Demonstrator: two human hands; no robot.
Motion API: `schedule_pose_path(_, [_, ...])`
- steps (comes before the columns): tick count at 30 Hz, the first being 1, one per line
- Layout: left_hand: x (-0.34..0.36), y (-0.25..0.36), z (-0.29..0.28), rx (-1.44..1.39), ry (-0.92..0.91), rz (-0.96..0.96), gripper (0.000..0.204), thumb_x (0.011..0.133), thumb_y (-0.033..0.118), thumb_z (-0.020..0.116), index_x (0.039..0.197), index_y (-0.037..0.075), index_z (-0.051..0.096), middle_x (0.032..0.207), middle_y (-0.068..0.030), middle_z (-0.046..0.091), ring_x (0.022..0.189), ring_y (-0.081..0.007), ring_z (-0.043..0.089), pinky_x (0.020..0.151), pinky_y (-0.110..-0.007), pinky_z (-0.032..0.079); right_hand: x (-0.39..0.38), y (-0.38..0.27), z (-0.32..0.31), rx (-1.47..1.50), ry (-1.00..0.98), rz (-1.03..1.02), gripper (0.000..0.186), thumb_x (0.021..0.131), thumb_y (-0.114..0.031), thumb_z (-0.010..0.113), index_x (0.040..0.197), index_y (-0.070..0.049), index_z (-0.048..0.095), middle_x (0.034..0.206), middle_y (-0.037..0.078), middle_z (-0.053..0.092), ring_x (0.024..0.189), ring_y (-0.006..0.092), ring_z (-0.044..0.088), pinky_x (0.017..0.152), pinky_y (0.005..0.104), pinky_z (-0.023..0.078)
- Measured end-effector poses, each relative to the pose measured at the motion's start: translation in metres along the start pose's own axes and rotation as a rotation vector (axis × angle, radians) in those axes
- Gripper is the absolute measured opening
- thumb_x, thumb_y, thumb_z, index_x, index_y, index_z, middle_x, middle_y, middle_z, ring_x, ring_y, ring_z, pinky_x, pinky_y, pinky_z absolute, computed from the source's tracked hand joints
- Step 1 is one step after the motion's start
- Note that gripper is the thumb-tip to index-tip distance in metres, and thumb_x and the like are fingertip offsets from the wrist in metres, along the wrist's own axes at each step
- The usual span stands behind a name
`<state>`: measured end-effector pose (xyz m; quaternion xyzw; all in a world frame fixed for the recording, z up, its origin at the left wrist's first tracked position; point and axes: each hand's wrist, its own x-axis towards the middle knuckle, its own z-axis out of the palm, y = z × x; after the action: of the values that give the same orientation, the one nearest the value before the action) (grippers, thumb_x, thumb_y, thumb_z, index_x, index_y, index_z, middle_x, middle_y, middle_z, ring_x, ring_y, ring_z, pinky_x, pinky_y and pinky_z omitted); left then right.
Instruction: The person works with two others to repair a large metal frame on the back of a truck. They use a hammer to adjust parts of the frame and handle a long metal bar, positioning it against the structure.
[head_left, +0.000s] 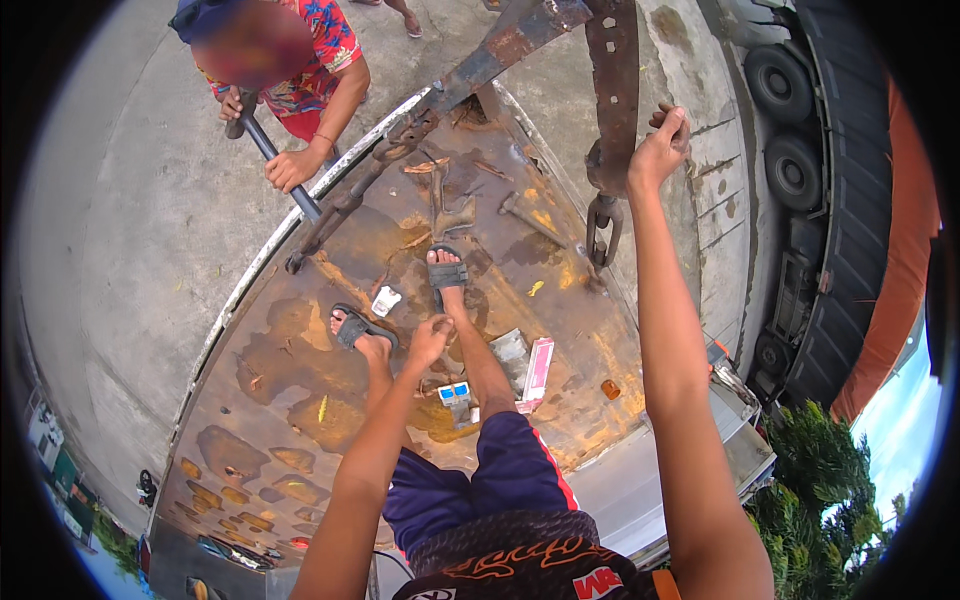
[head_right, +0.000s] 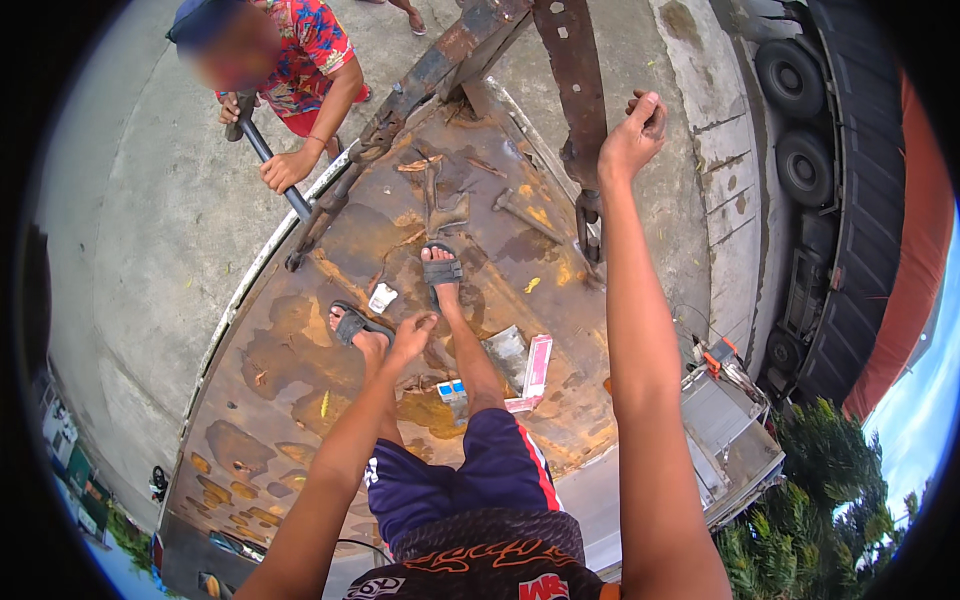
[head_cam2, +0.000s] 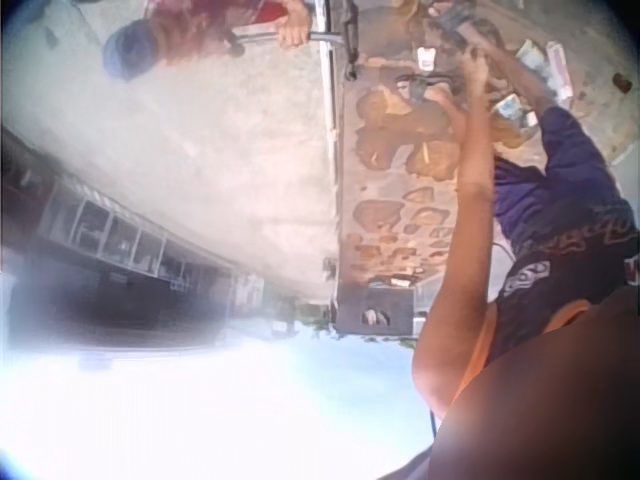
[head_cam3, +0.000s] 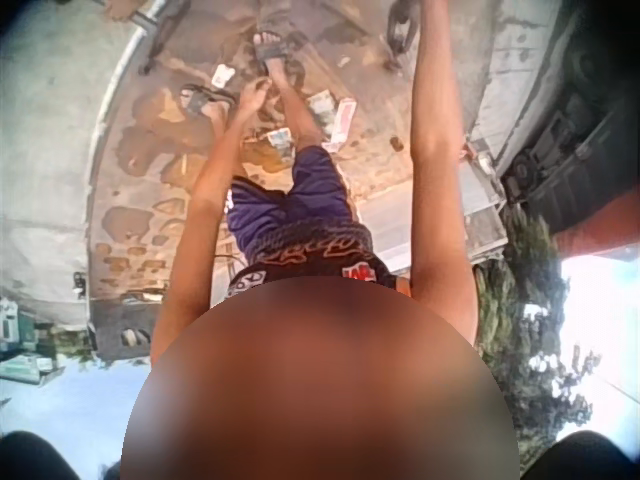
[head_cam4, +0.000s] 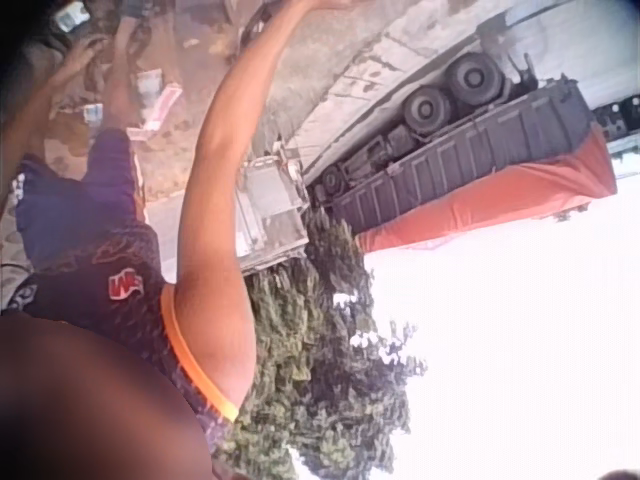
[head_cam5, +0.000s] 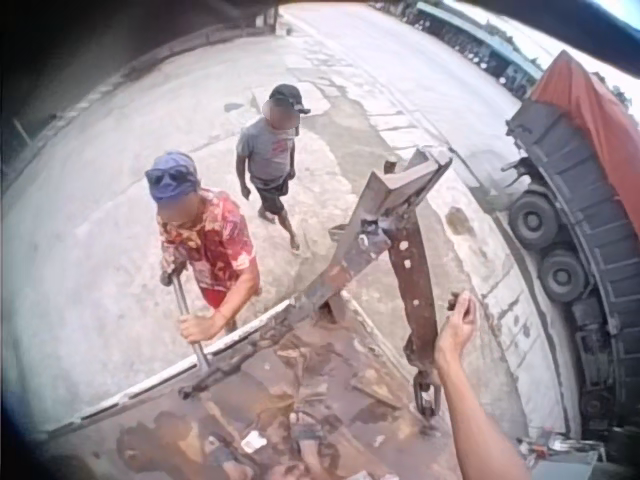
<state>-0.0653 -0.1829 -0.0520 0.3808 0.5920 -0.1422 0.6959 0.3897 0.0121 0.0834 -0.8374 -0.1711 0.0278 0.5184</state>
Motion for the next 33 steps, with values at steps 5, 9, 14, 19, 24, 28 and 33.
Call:
schedule_pose_path(5, [0.013,-0.028,-0.07,0.117,0.241,-0.052,0.037,0.098,0.029,0.061,0.121,0.0,0.065,0.098,-0.0109,0.072,0.073,-0.0157,0.067,0.064,-0.03,0.052,0.002,0.019,0.019,-0.026,-0.052,0.151,0.063,0.105,-0.048,0.039,0.089,0.005,0.068,0.076,0.011,0.064,0.073,0.0212,0.059,0.073,0.0378,0.047])
schedule_pose_path(9, [0.025,-0.046,-0.105,0.131,0.381,-0.145,0.036,0.098,0.029,0.061,0.118,-0.001,0.067,0.098,-0.0104,0.073,0.072,-0.0177,0.067,0.06,-0.03,0.052,0.002,0.021,0.016,-0.052,0.003,0.105,0.061,0.104,-0.046,0.04,0.088,0.005,0.067,0.074,0.012,0.063,0.071,0.0229,0.059,0.072,0.0397,0.046])
schedule_pose_path(14, [0.03,-0.028,-0.1,0.117,0.346,-0.071,0.044,0.091,0.036,0.062,0.117,0.001,0.069,0.103,-0.0204,0.073,0.095,-0.0325,0.071,0.087,-0.04,0.052,-0.001,0.015,0.018,-0.092,0.047,0.069,0.054,0.103,-0.041,0.042,0.089,0.004,0.067,0.072,0.012,0.062,0.071,0.0243,0.059,0.07,0.04,0.045])
schedule_pose_path(19, [0.032,0.008,-0.05,0.004,0.266,-0.01,0.038,0.094,0.027,0.06,0.118,-0.001,0.067,0.097,-0.0159,0.074,0.088,-0.0233,0.071,0.08,-0.035,0.053,-0.003,0.012,0.017,-0.161,0.065,0.042,0.048,0.1,-0.038,0.044,0.087,0.001,0.066,0.07,0.012,0.06,0.068,0.0249,0.058,0.069,0.0401,0.044])
schedule_pose_path(24, [0.038,0.026,-0.006,0.009,0.177,0.051,0.036,0.094,0.027,0.06,0.116,0.0,0.068,0.098,-0.0153,0.074,0.088,-0.0235,0.071,0.08,-0.035,0.053,-0.004,0.008,0.016,-0.17,0.046,0.05,0.044,0.099,-0.037,0.044,0.087,0.0,0.066,0.067,0.011,0.059,0.065,0.0248,0.058,0.067,0.0405,0.044])
schedule_pose_path(28, [0.039,0.037,0.004,-0.023,0.145,0.039,0.034,0.093,0.027,0.061,0.112,0.0,0.069,0.094,-0.0141,0.074,0.083,-0.0236,0.072,0.077,-0.035,0.053,-0.003,0.008,0.016,-0.166,0.032,0.02,0.043,0.099,-0.035,0.045,0.086,0.0,0.066,0.066,0.01,0.058,0.064,0.0251,0.058,0.065,0.0404,0.044])
schedule_pose_path(33, [0.036,0.047,-0.01,0.024,0.194,0.118,0.033,0.094,0.026,0.06,0.112,0.0,0.069,0.09,-0.0133,0.074,0.072,-0.0221,0.071,0.07,-0.034,0.054,-0.003,0.009,0.016,-0.158,0.014,0.019,0.042,0.098,-0.035,0.046,0.085,0.0,0.066,0.065,0.011,0.058,0.064,0.0251,0.058,0.065,0.0399,0.044])
